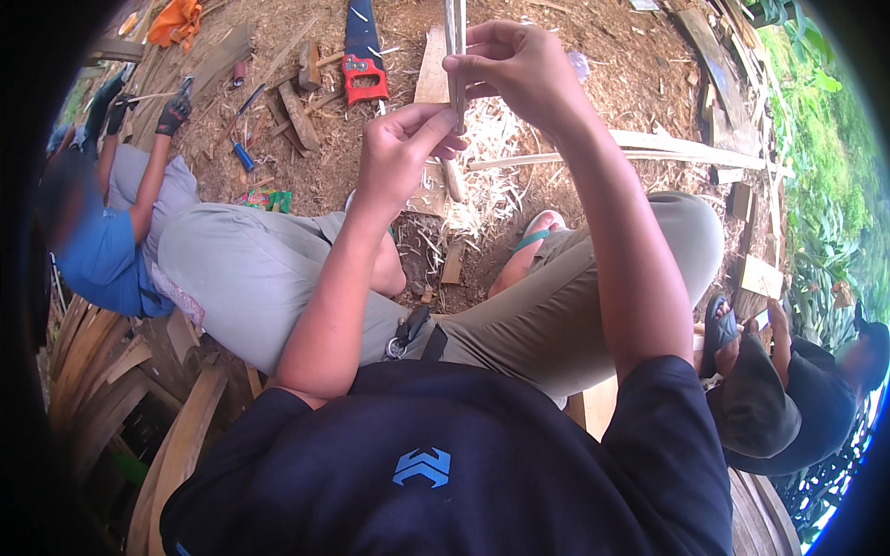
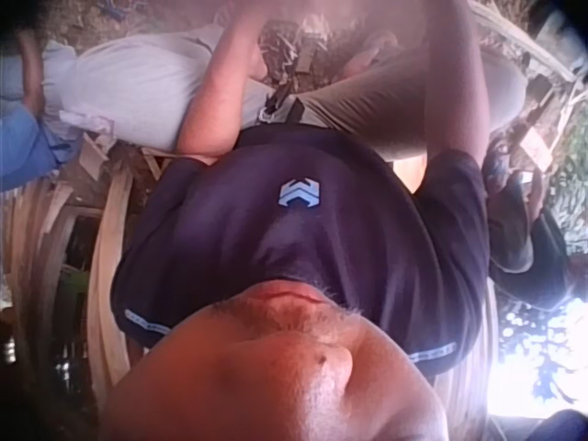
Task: The person sits on the ground and uses a knife to sharpen thin wooden sticks. They hold the sticks against a sanding block and rub them back and forth to smooth the surface, then inspect the sharpened tips. The person handles multiple sticks one by one, rotating them to work on different sides.
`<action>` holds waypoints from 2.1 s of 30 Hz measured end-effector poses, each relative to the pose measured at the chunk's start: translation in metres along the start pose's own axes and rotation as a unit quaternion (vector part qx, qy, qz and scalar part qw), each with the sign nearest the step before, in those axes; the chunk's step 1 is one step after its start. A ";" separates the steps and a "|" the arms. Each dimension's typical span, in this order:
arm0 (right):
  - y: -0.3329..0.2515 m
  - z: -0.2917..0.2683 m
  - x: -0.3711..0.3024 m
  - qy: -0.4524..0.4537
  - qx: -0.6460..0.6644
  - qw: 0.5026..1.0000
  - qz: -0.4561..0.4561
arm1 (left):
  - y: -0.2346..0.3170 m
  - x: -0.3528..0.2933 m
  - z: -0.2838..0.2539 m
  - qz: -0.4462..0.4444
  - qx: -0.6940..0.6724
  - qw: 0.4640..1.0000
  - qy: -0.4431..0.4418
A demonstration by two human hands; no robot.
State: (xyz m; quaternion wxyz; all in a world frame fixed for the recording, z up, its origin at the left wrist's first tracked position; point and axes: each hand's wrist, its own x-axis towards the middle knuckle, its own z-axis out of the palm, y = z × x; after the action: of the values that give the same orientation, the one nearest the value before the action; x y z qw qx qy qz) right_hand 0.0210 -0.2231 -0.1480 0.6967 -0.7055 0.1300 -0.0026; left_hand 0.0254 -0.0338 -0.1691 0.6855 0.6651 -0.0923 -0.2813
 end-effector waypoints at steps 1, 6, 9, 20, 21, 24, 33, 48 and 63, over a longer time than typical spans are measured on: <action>0.000 0.000 0.000 0.002 0.001 1.000 0.001 | 0.000 0.000 0.000 0.002 0.000 1.000 -0.004; 0.001 0.001 0.000 -0.001 0.009 1.000 0.001 | 0.001 0.000 -0.001 0.006 -0.009 1.000 -0.007; 0.001 0.001 0.000 0.011 0.001 1.000 -0.002 | 0.001 0.000 -0.001 0.000 -0.015 1.000 -0.010; -0.010 0.003 -0.004 0.024 0.003 1.000 0.008 | 0.001 0.000 -0.001 -0.006 -0.002 1.000 -0.010; -0.011 0.003 -0.004 0.024 0.008 1.000 0.009 | 0.002 0.000 -0.001 -0.001 0.003 1.000 -0.013; -0.015 0.003 -0.005 0.037 0.008 0.999 0.010 | 0.000 0.000 -0.001 -0.003 -0.026 1.000 -0.017; -0.015 0.002 -0.004 0.024 0.022 0.999 0.025 | 0.001 -0.002 0.001 -0.008 -0.007 1.000 -0.020; -0.013 0.004 -0.004 0.023 0.018 0.999 0.037 | -0.001 -0.003 0.004 -0.009 0.016 1.000 -0.021; -0.041 -0.039 -0.010 -0.176 -0.084 0.980 0.042 | -0.003 -0.001 0.000 0.033 0.078 0.996 0.001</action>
State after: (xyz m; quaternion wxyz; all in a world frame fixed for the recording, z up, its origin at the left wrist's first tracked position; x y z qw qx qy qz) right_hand 0.0119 -0.2594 -0.1047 0.6467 -0.7445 0.0350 0.1620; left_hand 0.0236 -0.0332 -0.1714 0.6404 0.7134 -0.1352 -0.2504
